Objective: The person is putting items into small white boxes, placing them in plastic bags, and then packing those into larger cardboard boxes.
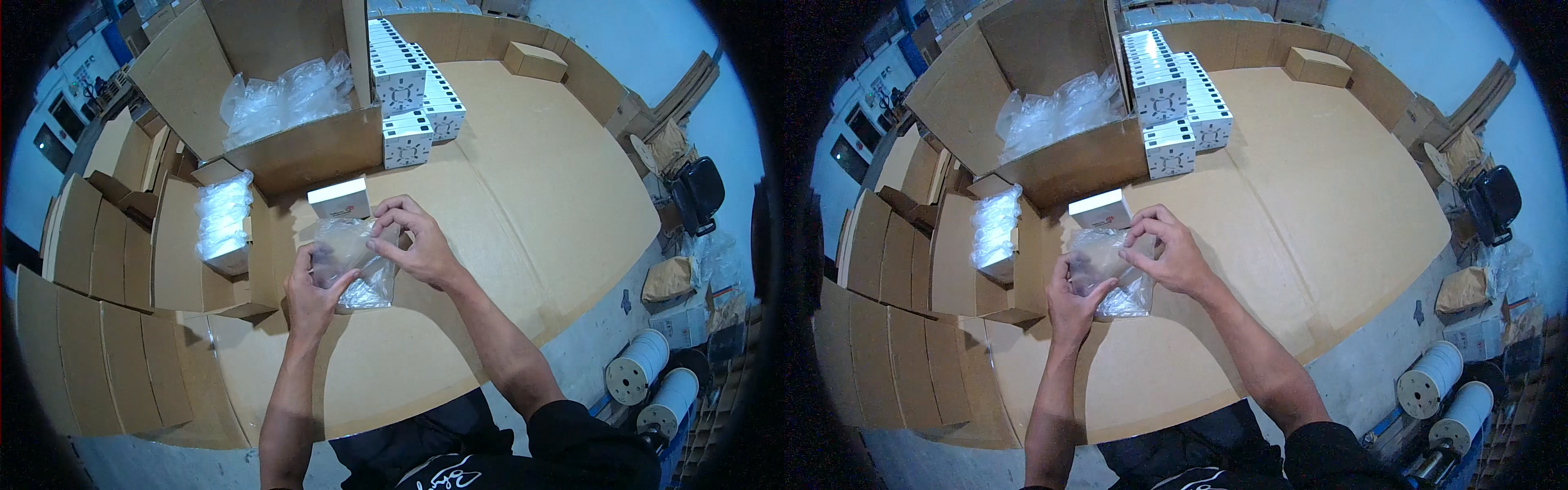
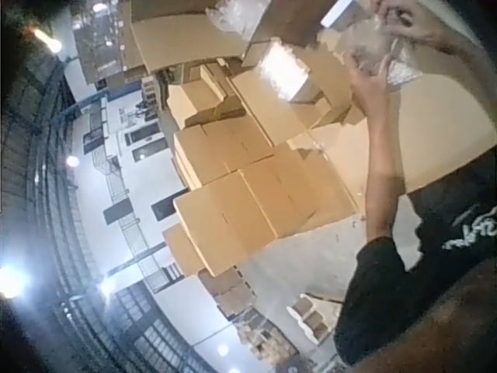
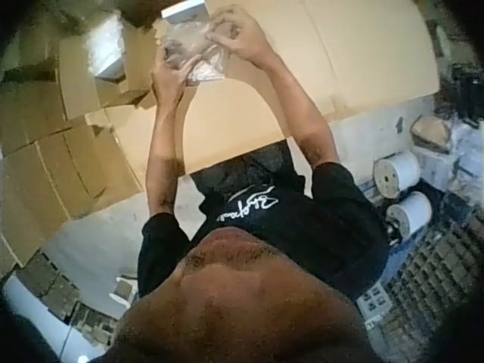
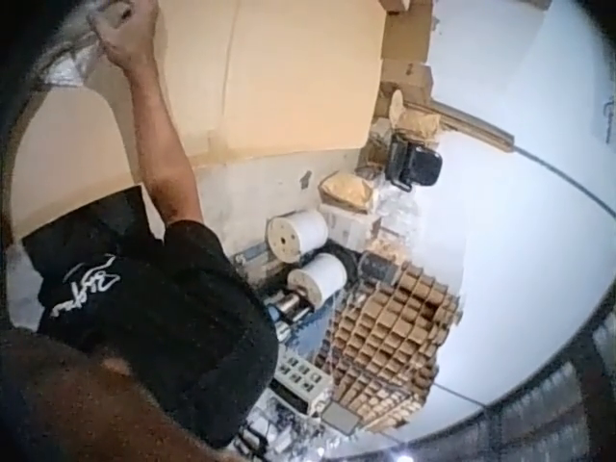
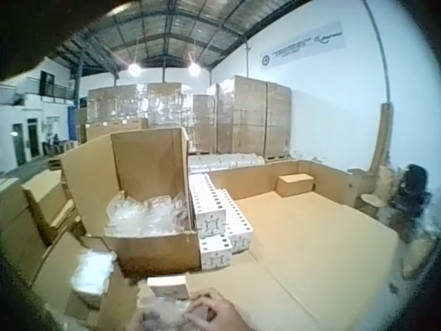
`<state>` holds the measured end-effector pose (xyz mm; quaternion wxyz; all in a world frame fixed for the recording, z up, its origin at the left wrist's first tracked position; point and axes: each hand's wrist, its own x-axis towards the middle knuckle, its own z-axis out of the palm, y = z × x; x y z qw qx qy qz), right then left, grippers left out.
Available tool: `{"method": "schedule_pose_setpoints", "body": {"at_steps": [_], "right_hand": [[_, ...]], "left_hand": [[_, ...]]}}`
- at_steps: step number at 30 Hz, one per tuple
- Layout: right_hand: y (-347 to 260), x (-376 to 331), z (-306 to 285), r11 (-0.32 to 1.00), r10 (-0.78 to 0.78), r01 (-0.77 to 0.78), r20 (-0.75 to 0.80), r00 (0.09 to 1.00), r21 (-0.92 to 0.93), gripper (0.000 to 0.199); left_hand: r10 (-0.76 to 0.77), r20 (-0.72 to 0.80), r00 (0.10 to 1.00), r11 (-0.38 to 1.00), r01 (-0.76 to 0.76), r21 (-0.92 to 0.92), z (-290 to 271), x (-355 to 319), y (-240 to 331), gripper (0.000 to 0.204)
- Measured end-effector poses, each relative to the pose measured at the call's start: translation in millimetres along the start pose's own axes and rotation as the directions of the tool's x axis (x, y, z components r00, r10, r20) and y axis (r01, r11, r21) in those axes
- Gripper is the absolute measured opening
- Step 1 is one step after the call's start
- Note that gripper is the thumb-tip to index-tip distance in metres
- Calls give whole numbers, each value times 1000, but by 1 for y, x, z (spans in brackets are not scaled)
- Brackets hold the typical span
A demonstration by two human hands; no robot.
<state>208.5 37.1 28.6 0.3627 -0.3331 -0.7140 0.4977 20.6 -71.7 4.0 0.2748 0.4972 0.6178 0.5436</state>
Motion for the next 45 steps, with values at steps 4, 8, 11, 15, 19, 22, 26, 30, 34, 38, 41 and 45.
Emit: {"method": "schedule_pose_setpoints", "body": {"at_steps": [4, 8, 11, 15, 19, 22, 26, 30, 34, 38, 41, 45], "right_hand": [[-1, 2, 3, 926, -309, 309, 35, 950, -216, 16], [-1, 6, 5, 851, -404, 392, 40, 914, -350, 17], [-10, 7, 13, 742, -532, 490, 43, 845, -457, 17], [-13, 7, 17, 634, -618, 524, 34, 785, -568, 18], [-17, 9, 18, 553, -649, 567, 111, 753, -611, 20], [-21, 14, 16, 548, -618, 615, 221, 754, -567, 18], [-28, 28, 9, 736, -424, 532, 327, 844, -418, 9], [-44, 43, 5, 902, -154, 290, 390, 908, -320, 10], [-37, 42, 10, 841, -334, 387, 200, 921, -378, 15], [-14, 36, 6, 866, -436, 414, -18, 900, -279, 20], [2, 44, 10, 925, -289, 343, -284, 914, 163, 20], [20, 51, -4, 893, -167, 240, -214, 962, 382, 22]], "left_hand": [[5, 26, 1000, 999, -6, 35, 3, 1, 0, 60], [41, 114, 993, 996, -49, 69, 5, 4, 9, 64], [-143, 180, 973, 989, 137, 46, -3, 3, 17, 65], [-87, 126, 988, 996, 85, 22, 2, 4, 10, 64], [-31, 42, 999, 979, 22, 203, 3, 4, 11, 65], [-79, 32, 996, 968, 69, 240, 3, 4, 16, 66], [-74, 60, 995, 987, 64, 150, 0, 5, 9, 67], [-125, 79, 989, 985, 114, 132, -2, 5, 9, 67], [-90, 67, 994, 993, 84, 80, -1, 6, -4, 63], [-139, 99, 985, 989, 143, -32, 0, 6, -2, 57], [-117, 77, 990, 993, 117, 5, 0, 4, -5, 53], [-136, 82, 987, 991, 137, -6, -5, 5, 2, 50]]}}
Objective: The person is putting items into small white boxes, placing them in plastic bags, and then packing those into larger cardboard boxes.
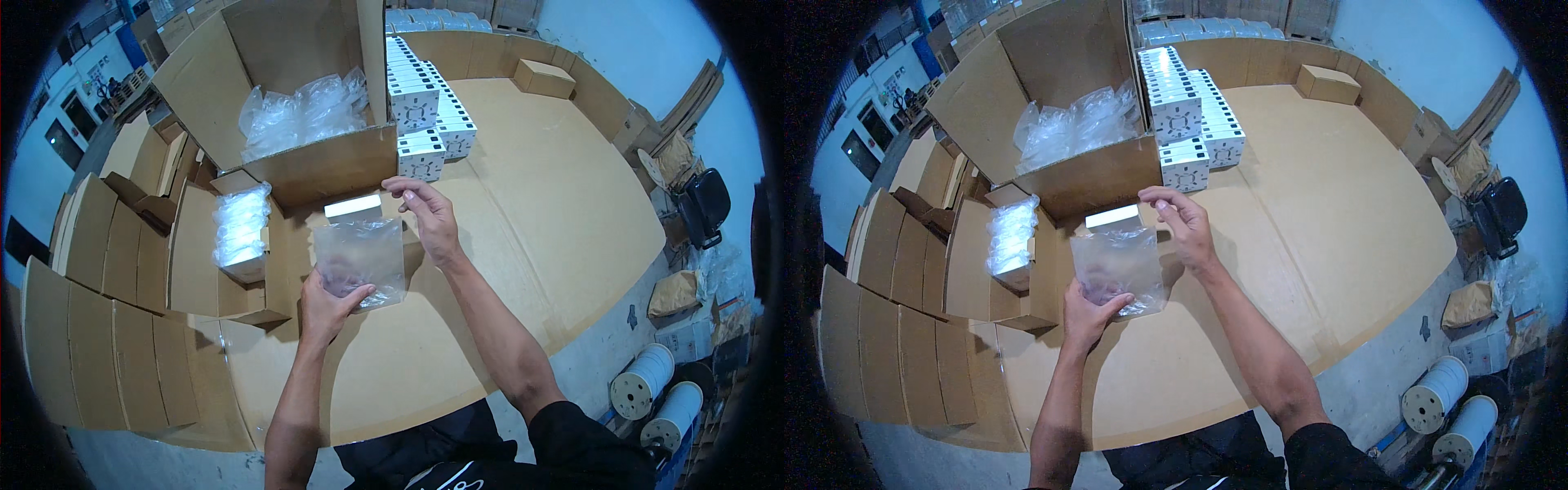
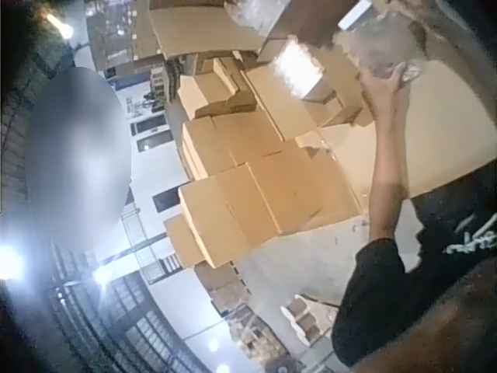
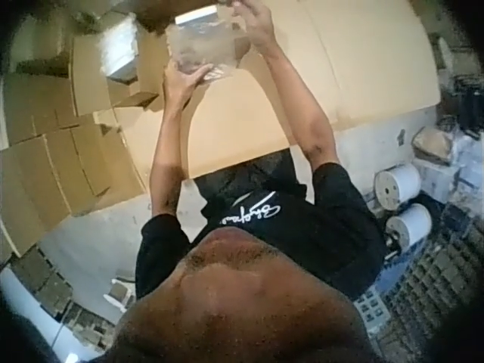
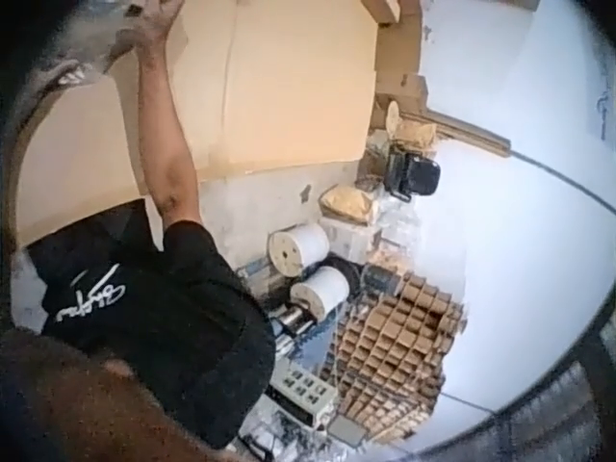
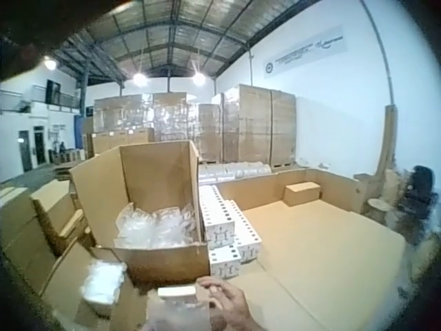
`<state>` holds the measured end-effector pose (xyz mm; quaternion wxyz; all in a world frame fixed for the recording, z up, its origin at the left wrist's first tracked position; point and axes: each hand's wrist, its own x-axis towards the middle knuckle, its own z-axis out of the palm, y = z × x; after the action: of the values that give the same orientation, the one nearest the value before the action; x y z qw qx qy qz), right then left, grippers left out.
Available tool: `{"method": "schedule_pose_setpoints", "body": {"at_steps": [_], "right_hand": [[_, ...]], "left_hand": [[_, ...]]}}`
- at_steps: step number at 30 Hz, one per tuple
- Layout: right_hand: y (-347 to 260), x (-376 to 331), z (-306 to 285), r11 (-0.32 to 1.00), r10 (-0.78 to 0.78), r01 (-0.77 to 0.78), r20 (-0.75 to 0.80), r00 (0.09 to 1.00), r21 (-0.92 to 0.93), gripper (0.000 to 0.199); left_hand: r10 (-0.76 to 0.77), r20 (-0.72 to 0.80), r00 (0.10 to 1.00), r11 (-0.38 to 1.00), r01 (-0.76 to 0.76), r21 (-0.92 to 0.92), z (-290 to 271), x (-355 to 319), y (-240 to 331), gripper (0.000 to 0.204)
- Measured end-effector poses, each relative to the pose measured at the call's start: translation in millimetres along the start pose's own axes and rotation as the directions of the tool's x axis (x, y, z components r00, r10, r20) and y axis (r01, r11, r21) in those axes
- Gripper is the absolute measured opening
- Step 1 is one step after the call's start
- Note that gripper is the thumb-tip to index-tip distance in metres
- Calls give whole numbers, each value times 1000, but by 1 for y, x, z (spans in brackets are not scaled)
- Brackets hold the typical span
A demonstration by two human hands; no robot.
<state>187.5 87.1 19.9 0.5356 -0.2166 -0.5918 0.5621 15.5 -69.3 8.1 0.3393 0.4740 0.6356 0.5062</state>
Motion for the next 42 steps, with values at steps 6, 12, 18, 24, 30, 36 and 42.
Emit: {"method": "schedule_pose_setpoints", "body": {"at_steps": [6, 12, 18, 24, 30, 36, 42], "right_hand": [[10, 5, -10, 996, 58, -68, 146, 988, 63, 25], [0, -1, -17, 997, 49, -58, 135, 990, 58, 27], [-20, -19, 0, 975, 112, -71, 190, 975, -212, 43], [2, -11, -9, 985, 38, -32, 30, 999, -172, 36], [-6, 7, 2, 943, -21, 65, 136, 990, -326, 40], [1, 5, 6, 959, 152, -79, 263, 953, -271, 38], [-1, 9, -1, 984, 21, 15, 200, 979, -180, 34]], "left_hand": [[-31, 27, 999, 995, 33, -89, 2, 4, -3, 47], [-27, 20, 999, 997, 28, -78, 1, 4, 1, 47], [-19, 16, 1000, 990, 21, -142, 1, 4, -3, 44], [-3, 7, 1000, 994, 4, -106, 2, 2, 1, 44], [-21, 11, 1000, 987, 22, -157, 0, 2, -4, 45], [-29, -10, 1000, 989, 27, -146, 2, 3, -1, 34], [-69, 17, 997, 956, 71, -284, 1, 4, 0, 20]]}}
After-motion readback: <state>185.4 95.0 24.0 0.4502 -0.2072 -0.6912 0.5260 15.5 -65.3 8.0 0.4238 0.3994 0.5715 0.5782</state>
